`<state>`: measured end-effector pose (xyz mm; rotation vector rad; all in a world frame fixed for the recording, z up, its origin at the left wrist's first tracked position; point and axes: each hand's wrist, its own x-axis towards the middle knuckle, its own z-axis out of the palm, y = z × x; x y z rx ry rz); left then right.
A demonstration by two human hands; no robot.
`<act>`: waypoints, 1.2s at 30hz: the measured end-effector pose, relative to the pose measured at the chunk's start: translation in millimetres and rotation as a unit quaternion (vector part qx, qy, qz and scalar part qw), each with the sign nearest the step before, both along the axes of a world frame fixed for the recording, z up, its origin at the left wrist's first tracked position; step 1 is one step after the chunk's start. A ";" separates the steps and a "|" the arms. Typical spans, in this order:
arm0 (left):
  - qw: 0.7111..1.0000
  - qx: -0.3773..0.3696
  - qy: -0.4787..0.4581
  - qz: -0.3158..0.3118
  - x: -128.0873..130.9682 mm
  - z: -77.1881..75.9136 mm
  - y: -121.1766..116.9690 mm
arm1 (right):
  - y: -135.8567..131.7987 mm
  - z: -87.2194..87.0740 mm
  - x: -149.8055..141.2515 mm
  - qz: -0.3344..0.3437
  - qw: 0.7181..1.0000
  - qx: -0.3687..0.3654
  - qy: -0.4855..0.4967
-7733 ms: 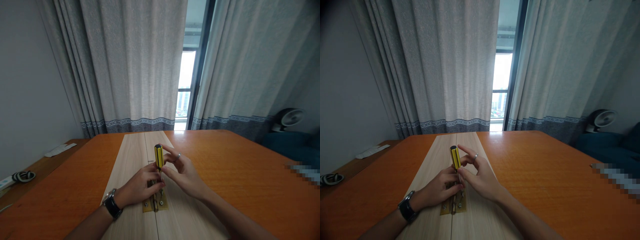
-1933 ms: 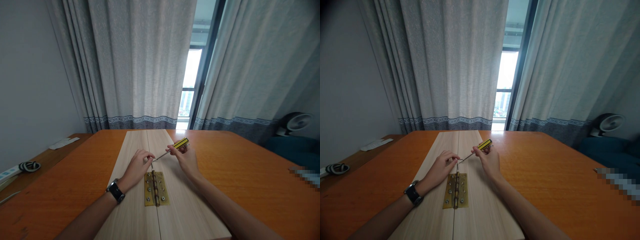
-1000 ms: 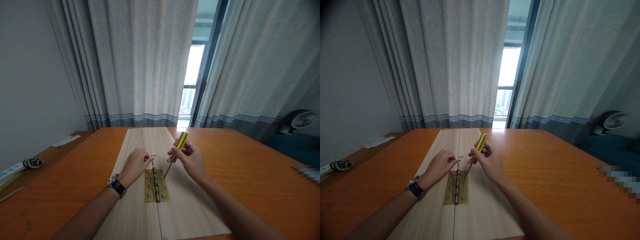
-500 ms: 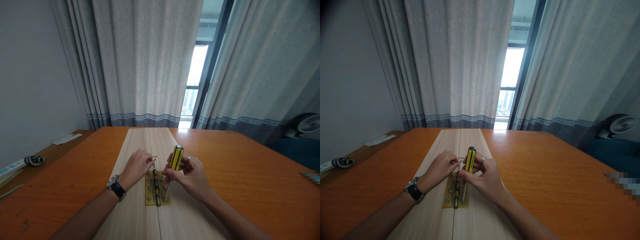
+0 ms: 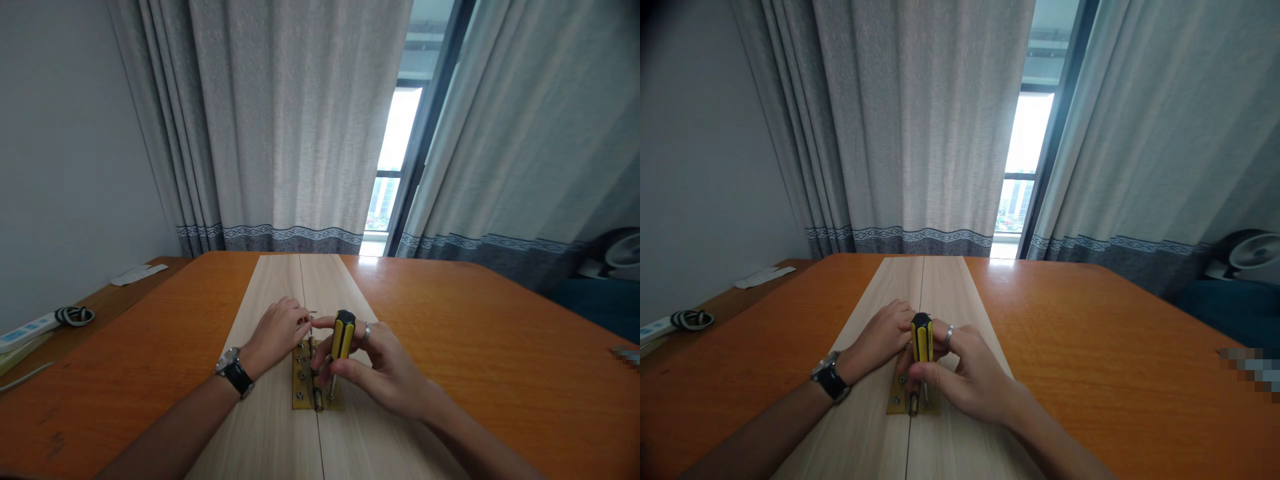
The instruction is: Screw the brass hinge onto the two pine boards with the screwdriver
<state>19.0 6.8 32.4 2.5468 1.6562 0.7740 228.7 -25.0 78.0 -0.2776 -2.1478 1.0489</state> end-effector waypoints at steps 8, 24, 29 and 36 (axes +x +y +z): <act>0.999 0.015 -0.042 -0.010 1.0 2.9 -2.3 | -0.5 4.8 -2.7 -0.016 0.998 0.030 -0.043; 0.978 0.026 -0.208 -0.007 -6.8 -8.0 7.9 | -30.0 12.1 -3.6 -0.073 0.993 0.066 0.068; 0.979 0.026 -0.201 -0.018 -7.6 -10.0 7.7 | -50.0 14.3 -16.3 -0.097 0.990 -0.052 0.088; 0.976 0.038 -0.213 -0.032 -8.7 -9.3 4.6 | -39.9 13.4 -38.1 0.023 0.954 -0.236 0.186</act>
